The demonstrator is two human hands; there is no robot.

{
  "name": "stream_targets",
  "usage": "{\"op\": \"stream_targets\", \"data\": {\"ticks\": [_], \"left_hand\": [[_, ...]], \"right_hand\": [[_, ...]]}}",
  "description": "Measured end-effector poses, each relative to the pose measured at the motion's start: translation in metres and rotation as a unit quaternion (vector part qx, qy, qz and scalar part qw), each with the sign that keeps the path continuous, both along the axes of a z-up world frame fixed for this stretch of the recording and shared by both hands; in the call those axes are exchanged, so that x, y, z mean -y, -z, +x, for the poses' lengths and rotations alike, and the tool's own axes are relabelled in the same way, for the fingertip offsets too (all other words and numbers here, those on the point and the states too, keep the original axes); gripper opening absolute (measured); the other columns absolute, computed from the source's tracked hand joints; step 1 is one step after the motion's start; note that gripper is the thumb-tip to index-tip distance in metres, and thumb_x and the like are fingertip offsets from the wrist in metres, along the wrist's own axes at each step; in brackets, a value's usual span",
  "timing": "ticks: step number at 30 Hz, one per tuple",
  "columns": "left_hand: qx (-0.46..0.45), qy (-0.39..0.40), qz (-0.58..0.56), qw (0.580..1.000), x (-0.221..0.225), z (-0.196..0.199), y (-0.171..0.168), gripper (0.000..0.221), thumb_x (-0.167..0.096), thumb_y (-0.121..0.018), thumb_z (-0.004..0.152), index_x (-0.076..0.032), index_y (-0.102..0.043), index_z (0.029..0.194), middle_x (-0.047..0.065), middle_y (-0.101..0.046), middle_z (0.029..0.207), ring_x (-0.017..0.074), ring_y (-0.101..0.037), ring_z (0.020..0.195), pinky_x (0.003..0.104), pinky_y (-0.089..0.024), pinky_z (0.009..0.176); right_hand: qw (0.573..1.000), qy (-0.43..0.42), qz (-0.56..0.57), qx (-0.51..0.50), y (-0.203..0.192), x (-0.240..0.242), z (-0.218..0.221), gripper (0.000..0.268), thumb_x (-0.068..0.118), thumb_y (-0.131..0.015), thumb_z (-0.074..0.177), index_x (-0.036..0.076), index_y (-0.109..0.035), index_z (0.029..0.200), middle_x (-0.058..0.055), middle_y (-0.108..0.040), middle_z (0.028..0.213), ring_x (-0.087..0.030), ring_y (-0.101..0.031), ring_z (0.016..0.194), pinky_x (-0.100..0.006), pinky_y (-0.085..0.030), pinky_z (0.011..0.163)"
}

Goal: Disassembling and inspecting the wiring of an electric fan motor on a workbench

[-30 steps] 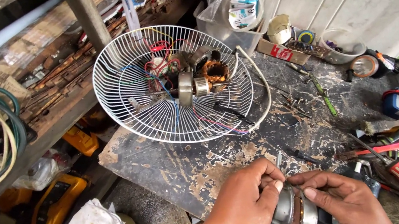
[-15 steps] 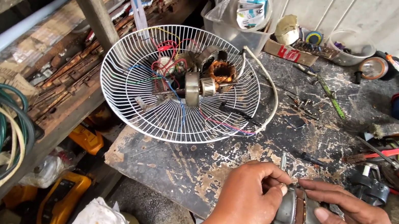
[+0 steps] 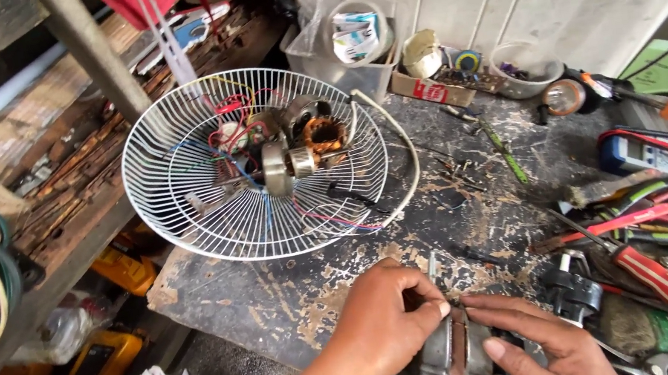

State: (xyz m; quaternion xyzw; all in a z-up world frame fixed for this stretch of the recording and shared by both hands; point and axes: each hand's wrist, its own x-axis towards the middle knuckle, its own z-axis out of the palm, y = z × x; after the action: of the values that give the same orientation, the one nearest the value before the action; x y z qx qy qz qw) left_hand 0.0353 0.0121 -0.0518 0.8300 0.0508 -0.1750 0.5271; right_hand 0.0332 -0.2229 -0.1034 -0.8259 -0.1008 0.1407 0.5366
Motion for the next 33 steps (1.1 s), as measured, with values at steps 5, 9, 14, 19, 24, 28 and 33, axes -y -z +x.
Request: {"op": "stream_targets", "data": {"ticks": [5, 9, 14, 19, 24, 28, 33], "left_hand": [[0.015, 0.008, -0.005, 1.0, 0.001, 0.004, 0.006, 0.008, -0.022, -0.075, 0.09, -0.019, -0.079, 0.084, 0.01, -0.066, 0.143, 0.0254, -0.028, 0.16, 0.048, -0.031, 0.121], [-0.007, 0.029, 0.005, 1.0, -0.003, 0.004, -0.002, 0.01, -0.024, -0.072, 0.093, -0.017, -0.079, 0.091, 0.015, -0.043, 0.162, 0.027, -0.02, 0.162, 0.049, -0.024, 0.122], [0.052, 0.093, 0.03, 0.994, -0.013, 0.008, 0.005, 0.013, -0.023, -0.066, 0.095, -0.017, -0.077, 0.092, 0.007, -0.057, 0.126, 0.0214, -0.042, 0.124, 0.04, -0.039, 0.099], [0.09, 0.143, 0.066, 0.983, -0.015, 0.01, 0.007, 0.015, -0.024, -0.064, 0.096, -0.015, -0.076, 0.097, 0.0, -0.058, 0.097, 0.0189, -0.058, 0.084, 0.036, -0.046, 0.074], [0.091, 0.103, 0.032, 0.99, -0.013, 0.014, 0.014, 0.009, -0.019, -0.07, 0.089, -0.017, -0.074, 0.081, -0.001, -0.061, 0.093, 0.0176, -0.062, 0.082, 0.032, -0.046, 0.081], [0.038, 0.087, 0.001, 0.995, -0.011, 0.015, 0.002, 0.011, -0.021, -0.074, 0.09, -0.017, -0.075, 0.08, 0.0, -0.073, 0.092, 0.0193, -0.069, 0.09, 0.04, -0.051, 0.099], [-0.017, 0.068, -0.009, 0.997, -0.01, 0.013, -0.005, 0.006, -0.018, -0.072, 0.091, -0.02, -0.071, 0.085, -0.001, -0.066, 0.111, 0.0178, -0.064, 0.102, 0.038, -0.052, 0.094]], "right_hand": [[1.0, -0.011, 0.007, 0.015, -0.001, 0.0, 0.0, 0.04, 0.024, -0.071, 0.085, 0.02, -0.083, 0.123, -0.001, -0.076, 0.14, -0.023, -0.066, 0.138, -0.047, -0.057, 0.117], [0.999, -0.017, 0.019, 0.02, 0.004, 0.002, 0.002, 0.04, 0.023, -0.071, 0.085, 0.019, -0.082, 0.123, -0.001, -0.075, 0.14, -0.026, -0.065, 0.138, -0.049, -0.056, 0.119], [0.999, -0.018, 0.029, 0.042, 0.006, 0.001, 0.003, 0.038, 0.022, -0.072, 0.084, 0.016, -0.085, 0.119, -0.004, -0.079, 0.136, -0.024, -0.07, 0.134, -0.044, -0.062, 0.107], [0.998, -0.017, 0.021, 0.056, 0.009, 0.002, 0.004, 0.037, 0.022, -0.073, 0.084, 0.016, -0.086, 0.118, -0.004, -0.08, 0.135, -0.024, -0.07, 0.133, -0.044, -0.063, 0.107], [0.996, -0.019, 0.023, 0.08, 0.009, 0.001, 0.003, 0.035, 0.021, -0.074, 0.084, 0.014, -0.087, 0.115, -0.005, -0.082, 0.132, -0.021, -0.073, 0.13, -0.042, -0.06, 0.104], [0.999, -0.003, 0.022, 0.024, 0.006, 0.0, 0.002, 0.038, 0.021, -0.073, 0.084, 0.017, -0.086, 0.119, -0.002, -0.08, 0.136, -0.024, -0.07, 0.134, -0.045, -0.062, 0.111], [0.99, -0.041, 0.031, 0.131, 0.013, 0.002, 0.004, 0.034, 0.021, -0.074, 0.086, 0.012, -0.086, 0.116, -0.007, -0.082, 0.131, -0.021, -0.073, 0.128, -0.04, -0.055, 0.107]]}}
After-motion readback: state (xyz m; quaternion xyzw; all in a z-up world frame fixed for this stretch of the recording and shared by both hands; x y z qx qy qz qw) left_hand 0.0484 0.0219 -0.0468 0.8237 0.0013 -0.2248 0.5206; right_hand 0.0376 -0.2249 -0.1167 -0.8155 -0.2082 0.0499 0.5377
